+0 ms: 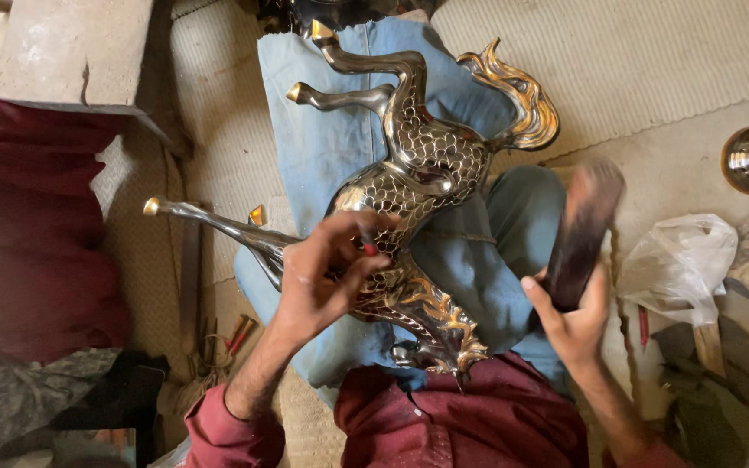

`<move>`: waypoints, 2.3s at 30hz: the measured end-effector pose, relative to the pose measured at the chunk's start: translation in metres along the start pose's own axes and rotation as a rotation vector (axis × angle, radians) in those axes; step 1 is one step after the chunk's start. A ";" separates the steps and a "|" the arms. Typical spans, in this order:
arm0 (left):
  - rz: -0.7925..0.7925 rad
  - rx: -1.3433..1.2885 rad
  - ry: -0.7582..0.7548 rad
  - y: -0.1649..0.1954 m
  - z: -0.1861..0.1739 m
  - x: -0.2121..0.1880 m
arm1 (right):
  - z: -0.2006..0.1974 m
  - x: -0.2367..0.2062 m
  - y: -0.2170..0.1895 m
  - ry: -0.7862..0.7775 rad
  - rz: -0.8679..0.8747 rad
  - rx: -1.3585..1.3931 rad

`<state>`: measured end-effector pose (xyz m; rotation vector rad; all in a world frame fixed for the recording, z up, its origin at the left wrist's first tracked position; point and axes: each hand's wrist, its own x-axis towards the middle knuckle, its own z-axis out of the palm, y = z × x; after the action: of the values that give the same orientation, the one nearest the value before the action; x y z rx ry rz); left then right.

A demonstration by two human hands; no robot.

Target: The person sits on the floor with a brass horse figurine on their lap and hammers a chisel against the figurine's body to shape its textured surface, repositioning the chisel on different spots while striking repeatedly with a wooden mallet held in the other hand.

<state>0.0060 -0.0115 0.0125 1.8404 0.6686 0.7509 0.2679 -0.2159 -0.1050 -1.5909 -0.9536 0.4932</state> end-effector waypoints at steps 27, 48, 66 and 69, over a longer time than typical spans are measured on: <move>0.015 0.269 0.062 -0.020 0.006 -0.003 | 0.017 0.127 -0.163 -0.499 -0.615 -0.725; 0.092 0.204 0.068 -0.016 0.009 0.000 | 0.016 0.145 -0.157 -0.716 -0.465 -0.951; 0.158 0.056 0.036 -0.006 0.012 0.004 | -0.004 0.143 -0.147 -0.558 -0.532 -0.426; 0.081 0.150 0.056 -0.011 0.013 0.003 | -0.007 0.140 -0.145 -0.700 -0.264 -1.000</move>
<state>0.0167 -0.0128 -0.0015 1.9989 0.7063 0.8262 0.3098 -0.1073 0.0597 -2.1446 -2.1460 0.4041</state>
